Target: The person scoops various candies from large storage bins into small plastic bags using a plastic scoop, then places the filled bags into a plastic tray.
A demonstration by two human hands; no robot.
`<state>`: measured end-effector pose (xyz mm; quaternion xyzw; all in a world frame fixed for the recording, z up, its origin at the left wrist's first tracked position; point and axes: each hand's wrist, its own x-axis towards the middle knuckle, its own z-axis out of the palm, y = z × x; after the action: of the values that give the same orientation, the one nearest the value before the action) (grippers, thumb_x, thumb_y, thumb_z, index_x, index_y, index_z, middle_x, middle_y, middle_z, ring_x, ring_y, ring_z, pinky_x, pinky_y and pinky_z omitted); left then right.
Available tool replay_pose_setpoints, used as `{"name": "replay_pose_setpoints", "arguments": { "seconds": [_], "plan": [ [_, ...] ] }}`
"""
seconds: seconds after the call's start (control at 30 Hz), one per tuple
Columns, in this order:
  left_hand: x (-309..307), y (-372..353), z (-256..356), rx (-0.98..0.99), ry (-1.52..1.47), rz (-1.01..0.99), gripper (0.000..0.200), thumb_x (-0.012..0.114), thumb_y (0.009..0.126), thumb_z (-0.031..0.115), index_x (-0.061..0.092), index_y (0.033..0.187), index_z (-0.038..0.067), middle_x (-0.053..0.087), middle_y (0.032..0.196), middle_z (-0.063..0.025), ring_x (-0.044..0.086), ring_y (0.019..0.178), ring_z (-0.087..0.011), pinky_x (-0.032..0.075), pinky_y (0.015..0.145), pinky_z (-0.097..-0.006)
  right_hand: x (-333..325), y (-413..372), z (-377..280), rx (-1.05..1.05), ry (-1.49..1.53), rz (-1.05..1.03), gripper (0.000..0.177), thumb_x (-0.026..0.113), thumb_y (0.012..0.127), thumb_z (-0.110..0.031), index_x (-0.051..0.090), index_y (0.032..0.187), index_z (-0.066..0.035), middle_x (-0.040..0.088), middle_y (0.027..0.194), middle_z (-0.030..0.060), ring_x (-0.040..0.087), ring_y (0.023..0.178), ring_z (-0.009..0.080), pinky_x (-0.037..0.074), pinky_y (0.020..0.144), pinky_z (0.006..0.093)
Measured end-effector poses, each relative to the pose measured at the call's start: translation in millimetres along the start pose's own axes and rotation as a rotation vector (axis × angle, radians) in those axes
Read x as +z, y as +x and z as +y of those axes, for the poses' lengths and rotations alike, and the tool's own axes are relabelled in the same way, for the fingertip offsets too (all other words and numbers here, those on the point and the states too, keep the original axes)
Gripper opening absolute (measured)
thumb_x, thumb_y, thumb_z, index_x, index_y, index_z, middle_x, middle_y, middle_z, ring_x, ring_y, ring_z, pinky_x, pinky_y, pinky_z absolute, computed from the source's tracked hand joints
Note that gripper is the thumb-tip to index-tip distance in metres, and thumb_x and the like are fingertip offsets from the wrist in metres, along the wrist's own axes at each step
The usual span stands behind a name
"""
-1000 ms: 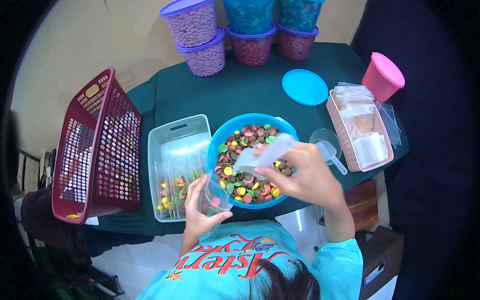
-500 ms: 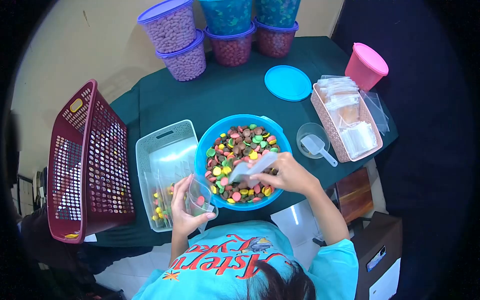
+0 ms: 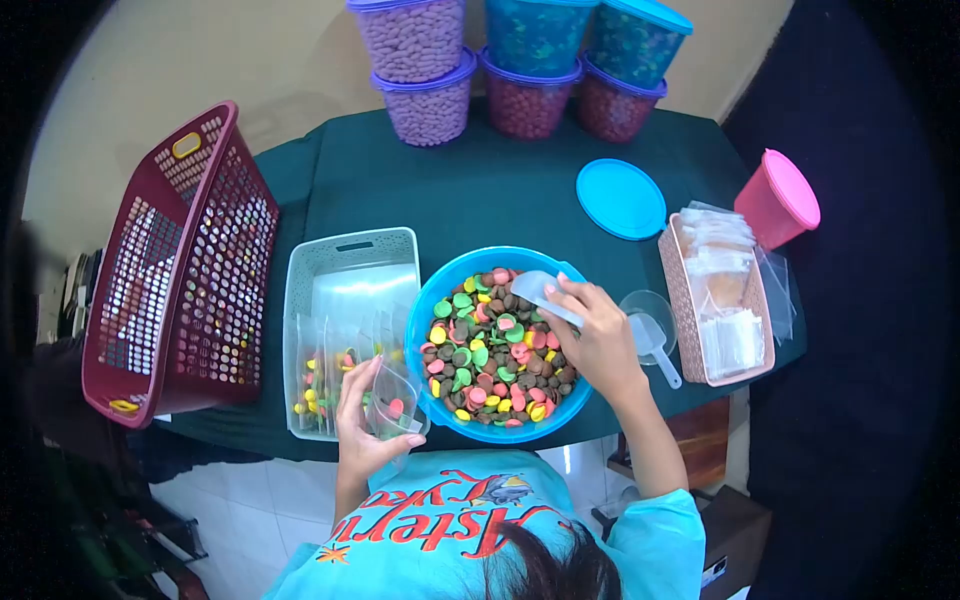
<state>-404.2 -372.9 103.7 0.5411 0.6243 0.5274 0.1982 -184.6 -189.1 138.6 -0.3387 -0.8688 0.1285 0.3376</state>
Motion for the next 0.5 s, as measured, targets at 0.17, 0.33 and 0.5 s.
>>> {"name": "replay_pose_setpoints", "arguments": {
  "seconds": [0.17,0.33,0.5],
  "plan": [
    [2,-6,2,-0.02,0.036,0.063,0.091,0.085,0.046,0.029,0.044,0.122,0.0,0.045,0.117,-0.0164,0.049,0.108,-0.0274,0.044,0.087,-0.0372,-14,-10,-6,-0.002,0.114,-0.016,0.017,0.068,0.072,-0.007,0.064,0.087,0.0,0.061,0.09,0.0166,0.062,0.082,0.0284,0.05,0.066,0.0334],
    [6,-8,8,-0.038,0.011,0.085,0.091,0.085,0.046,0.028,0.044,0.122,0.0,0.045,0.117,-0.0168,0.048,0.109,-0.0275,0.045,0.086,-0.0367,-20,-20,-17,0.119,0.149,-0.071,0.014,0.068,0.072,-0.007,0.064,0.081,0.003,0.065,0.077,0.0148,0.065,0.07,0.0259,0.05,0.06,0.0312],
    [9,-10,15,-0.164,-0.054,0.097,0.095,0.084,0.043,0.036,0.045,0.121,-0.002,0.045,0.118,-0.0162,0.046,0.11,-0.0273,0.038,0.092,-0.0377,-9,-22,-28,0.374,0.332,-0.132,0.014,0.065,0.075,-0.008,0.063,0.079,0.005,0.064,0.069,0.0158,0.065,0.06,0.0198,0.05,0.053,0.028]
  ]
}}
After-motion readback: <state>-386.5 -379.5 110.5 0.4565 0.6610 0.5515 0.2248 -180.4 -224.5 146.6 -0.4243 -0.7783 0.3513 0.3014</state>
